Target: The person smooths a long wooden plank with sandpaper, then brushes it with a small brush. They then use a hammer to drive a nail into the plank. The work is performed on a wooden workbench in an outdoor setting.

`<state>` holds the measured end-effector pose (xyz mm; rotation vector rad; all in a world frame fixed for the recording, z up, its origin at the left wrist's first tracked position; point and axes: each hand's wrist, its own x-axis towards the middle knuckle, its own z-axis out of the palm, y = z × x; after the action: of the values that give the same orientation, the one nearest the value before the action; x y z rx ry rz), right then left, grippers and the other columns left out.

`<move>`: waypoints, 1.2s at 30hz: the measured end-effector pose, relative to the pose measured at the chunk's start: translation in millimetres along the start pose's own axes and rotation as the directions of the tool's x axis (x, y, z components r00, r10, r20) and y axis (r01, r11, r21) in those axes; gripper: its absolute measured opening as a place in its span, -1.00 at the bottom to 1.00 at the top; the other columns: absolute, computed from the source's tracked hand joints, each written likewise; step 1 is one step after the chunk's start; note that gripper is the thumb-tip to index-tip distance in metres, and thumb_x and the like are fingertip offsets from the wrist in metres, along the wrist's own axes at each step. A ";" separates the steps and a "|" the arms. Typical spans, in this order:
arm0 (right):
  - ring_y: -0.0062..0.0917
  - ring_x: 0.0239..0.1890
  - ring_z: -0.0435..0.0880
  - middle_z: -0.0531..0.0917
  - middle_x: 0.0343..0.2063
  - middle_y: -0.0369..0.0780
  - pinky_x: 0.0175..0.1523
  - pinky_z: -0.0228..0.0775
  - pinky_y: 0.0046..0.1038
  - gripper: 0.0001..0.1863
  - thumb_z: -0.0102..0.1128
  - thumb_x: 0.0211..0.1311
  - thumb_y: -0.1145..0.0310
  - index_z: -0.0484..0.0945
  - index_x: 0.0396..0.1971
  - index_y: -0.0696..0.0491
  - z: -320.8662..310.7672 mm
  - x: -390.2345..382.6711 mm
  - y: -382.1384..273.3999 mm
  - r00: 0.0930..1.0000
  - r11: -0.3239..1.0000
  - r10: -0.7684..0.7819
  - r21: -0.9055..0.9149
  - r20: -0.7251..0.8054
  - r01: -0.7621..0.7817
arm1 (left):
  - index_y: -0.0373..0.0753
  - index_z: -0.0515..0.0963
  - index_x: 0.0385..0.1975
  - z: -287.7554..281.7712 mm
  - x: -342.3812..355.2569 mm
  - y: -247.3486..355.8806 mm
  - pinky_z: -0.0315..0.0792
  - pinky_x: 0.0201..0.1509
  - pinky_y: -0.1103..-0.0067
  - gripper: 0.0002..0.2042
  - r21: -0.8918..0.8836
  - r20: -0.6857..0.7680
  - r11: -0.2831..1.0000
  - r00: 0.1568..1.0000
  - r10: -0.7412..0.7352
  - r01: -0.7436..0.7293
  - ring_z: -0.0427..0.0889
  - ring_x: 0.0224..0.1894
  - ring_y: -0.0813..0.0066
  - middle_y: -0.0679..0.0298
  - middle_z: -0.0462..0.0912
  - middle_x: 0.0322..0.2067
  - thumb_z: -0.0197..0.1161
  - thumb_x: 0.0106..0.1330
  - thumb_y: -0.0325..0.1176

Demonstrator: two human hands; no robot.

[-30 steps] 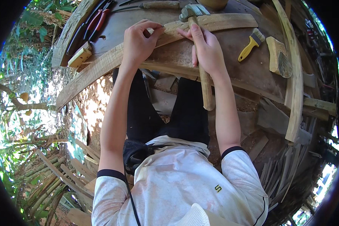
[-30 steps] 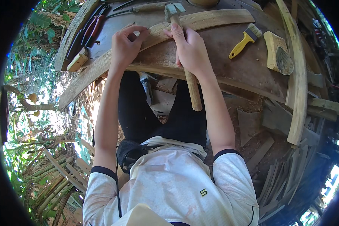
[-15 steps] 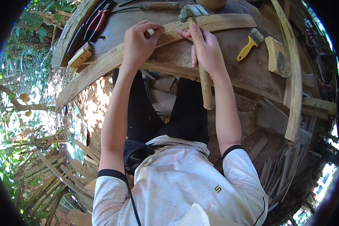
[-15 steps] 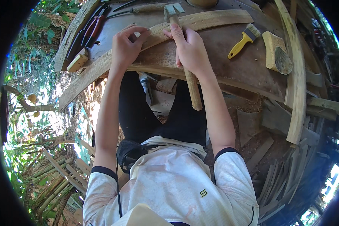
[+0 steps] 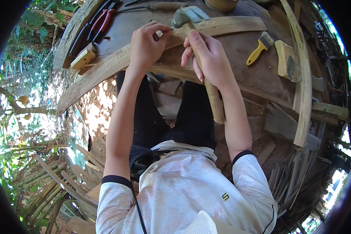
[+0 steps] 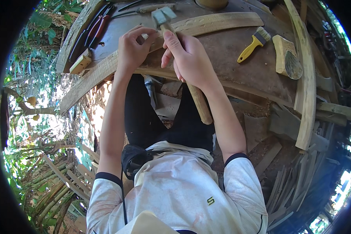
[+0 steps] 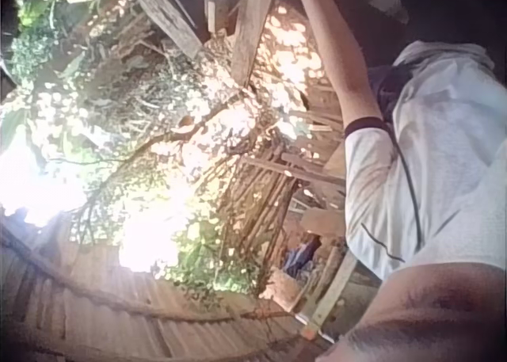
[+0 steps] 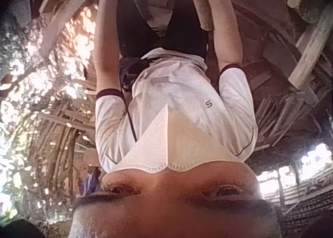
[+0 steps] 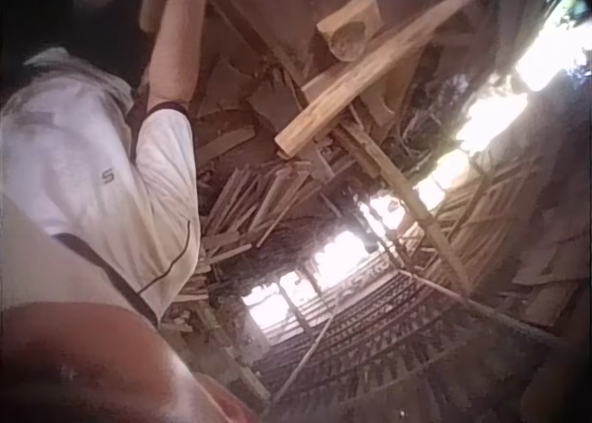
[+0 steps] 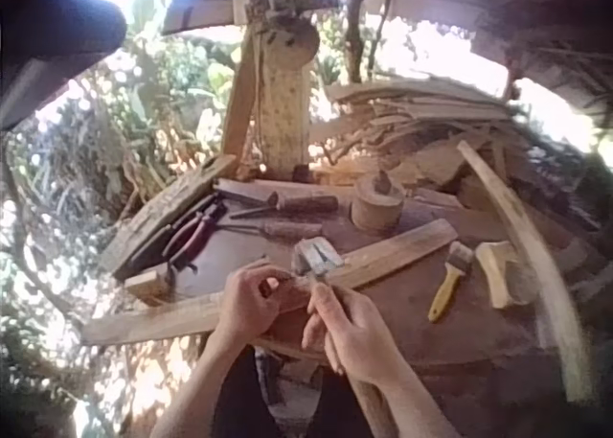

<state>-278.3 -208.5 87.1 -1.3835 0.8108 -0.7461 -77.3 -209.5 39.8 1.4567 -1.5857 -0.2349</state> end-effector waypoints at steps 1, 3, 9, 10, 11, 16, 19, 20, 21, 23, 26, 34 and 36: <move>-0.70 -0.83 0.40 0.69 -0.56 -0.13 -0.73 0.17 -0.60 -0.41 -0.08 0.63 -0.11 0.47 -0.22 0.23 1.0 -3.1 -1.7 1.000 0.999 -0.030 0.032 0.002 0.030 | -0.26 0.78 -0.27 0.4 -0.8 -0.1 0.42 -0.42 0.57 -0.88 -0.002 -0.001 1.000 1.000 -0.001 0.001 0.50 -0.58 0.56 0.28 0.76 -0.39 0.42 0.23 -0.44; -0.69 -0.83 0.41 0.69 -0.57 -0.13 -0.73 0.17 -0.59 -0.40 -0.08 0.63 -0.11 0.48 -0.22 0.25 2.1 -2.6 -2.5 1.000 0.999 -0.006 0.040 0.008 0.006 | -0.26 0.78 -0.27 1.0 -0.6 -0.8 0.42 -0.42 0.57 -0.88 -0.006 -0.007 1.000 1.000 0.001 -0.001 0.50 -0.58 0.56 0.29 0.76 -0.39 0.42 0.22 -0.44; -0.69 -0.83 0.41 0.70 -0.57 -0.14 -0.72 0.18 -0.59 -0.39 -0.07 0.62 -0.11 0.48 -0.22 0.26 4.4 -1.5 -2.8 1.000 1.000 -0.011 0.008 -0.007 0.011 | -0.25 0.78 -0.28 0.6 1.0 -1.2 0.43 -0.42 0.57 -0.89 0.004 -0.005 1.000 1.000 0.019 -0.019 0.50 -0.58 0.54 0.29 0.75 -0.39 0.43 0.22 -0.43; -0.69 -0.83 0.41 0.69 -0.57 -0.14 -0.72 0.18 -0.59 -0.39 -0.07 0.62 -0.12 0.49 -0.21 0.26 4.8 -2.2 -2.1 1.000 1.000 -0.018 0.022 -0.009 0.018 | -0.25 0.78 -0.28 1.2 0.7 -1.1 0.43 -0.42 0.56 -0.89 -0.005 -0.007 1.000 1.000 0.023 -0.023 0.50 -0.58 0.53 0.28 0.74 -0.40 0.44 0.22 -0.43; -0.69 -0.83 0.42 0.69 -0.57 -0.14 -0.72 0.18 -0.59 -0.39 -0.07 0.62 -0.12 0.49 -0.21 0.26 5.4 -3.0 -1.3 1.000 0.999 -0.024 0.035 -0.011 0.025 | -0.26 0.78 -0.29 1.1 -0.1 -1.1 0.45 -0.40 0.54 -0.89 0.007 -0.001 1.000 1.000 0.017 -0.017 0.55 -0.57 0.49 0.26 0.75 -0.39 0.44 0.22 -0.44; -0.69 -0.82 0.43 0.70 -0.57 -0.15 -0.71 0.20 -0.58 -0.38 -0.06 0.61 -0.12 0.50 -0.21 0.26 6.1 -5.8 0.6 0.999 0.999 -0.035 0.002 -0.033 0.035 | -0.29 0.77 -0.32 -1.3 0.2 1.7 0.50 -0.38 0.50 -0.90 0.006 0.015 1.000 1.000 0.002 -0.002 0.63 -0.55 0.42 0.21 0.77 -0.36 0.44 0.21 -0.45; -0.68 -0.82 0.44 0.70 -0.57 -0.16 -0.71 0.21 -0.57 -0.38 -0.05 0.61 -0.13 0.51 -0.22 0.25 2.6 -0.6 5.2 0.999 0.999 0.031 -0.012 -0.009 -0.031 | -0.28 0.77 -0.32 0.1 1.2 2.4 0.50 -0.39 0.51 -0.90 0.019 0.022 1.000 1.000 -0.007 0.007 0.63 -0.55 0.43 0.22 0.77 -0.37 0.45 0.21 -0.44; -0.67 -0.81 0.44 0.70 -0.58 -0.17 -0.71 0.22 -0.56 -0.38 -0.05 0.61 -0.13 0.52 -0.22 0.25 1.2 1.8 5.9 0.997 0.996 0.076 -0.036 0.001 -0.076 | -0.28 0.77 -0.32 -0.1 0.9 2.3 0.50 -0.38 0.51 -0.91 0.020 0.024 1.000 1.000 -0.009 0.008 0.64 -0.55 0.43 0.22 0.77 -0.36 0.45 0.21 -0.44; -0.67 -0.81 0.45 0.70 -0.58 -0.17 -0.70 0.24 -0.56 -0.37 -0.05 0.61 -0.13 0.53 -0.20 0.26 0.0 0.5 5.6 0.999 0.999 0.031 -0.026 -0.021 -0.032 | -0.27 0.77 -0.32 -0.5 -0.1 2.2 0.51 -0.37 0.51 -0.91 0.020 0.026 1.000 1.000 -0.010 0.009 0.64 -0.54 0.43 0.22 0.77 -0.36 0.45 0.21 -0.44; -0.66 -0.80 0.47 0.70 -0.58 -0.17 -0.67 0.28 -0.54 -0.35 -0.05 0.60 -0.14 0.55 -0.15 0.28 -1.6 -0.7 5.9 0.997 0.998 -0.056 -0.008 -0.060 0.055 | -0.26 0.77 -0.32 -1.3 0.1 1.2 0.52 -0.35 0.50 -0.90 0.026 0.030 1.000 0.999 -0.010 0.009 0.66 -0.53 0.40 0.22 0.77 -0.35 0.44 0.23 -0.42; -0.63 -0.79 0.49 0.69 -0.58 -0.18 -0.63 0.35 -0.52 -0.32 -0.06 0.60 -0.16 0.59 -0.09 0.30 -6.2 4.9 18.1 0.969 0.983 -0.140 -0.147 -0.203 0.111 | -0.25 0.76 -0.28 1.7 0.4 0.4 0.51 -0.34 0.49 -0.89 0.051 0.032 0.999 0.999 0.002 -0.004 0.64 -0.52 0.40 0.22 0.77 -0.35 0.42 0.26 -0.39; -0.60 -0.73 0.57 0.73 -0.50 -0.20 -0.58 0.41 -0.49 -0.30 -0.07 0.60 -0.17 0.63 -0.05 0.29 -13.4 7.8 28.9 0.966 0.982 -0.068 -0.188 -0.249 0.020 | -0.28 0.74 -0.22 2.6 6.9 -6.0 0.44 -0.41 0.51 -0.84 0.080 0.035 0.995 0.998 -0.061 0.058 0.54 -0.58 0.54 0.24 0.74 -0.49 0.41 0.32 -0.34; -0.60 -0.73 0.57 0.74 -0.48 -0.20 -0.58 0.41 -0.49 -0.31 -0.07 0.60 -0.17 0.64 -0.03 0.28 -14.8 7.4 29.5 0.963 0.982 -0.062 -0.188 -0.260 0.012 | -0.28 0.75 -0.21 -0.4 4.1 -4.5 0.39 -0.44 0.55 -0.84 0.015 0.083 0.998 0.995 -0.055 0.054 0.49 -0.60 0.61 0.25 0.70 -0.55 0.42 0.32 -0.34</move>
<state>-287.3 -221.0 57.0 -1.4865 1.0893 -0.9173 -73.4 -214.0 39.0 1.5184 -1.6174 -0.3214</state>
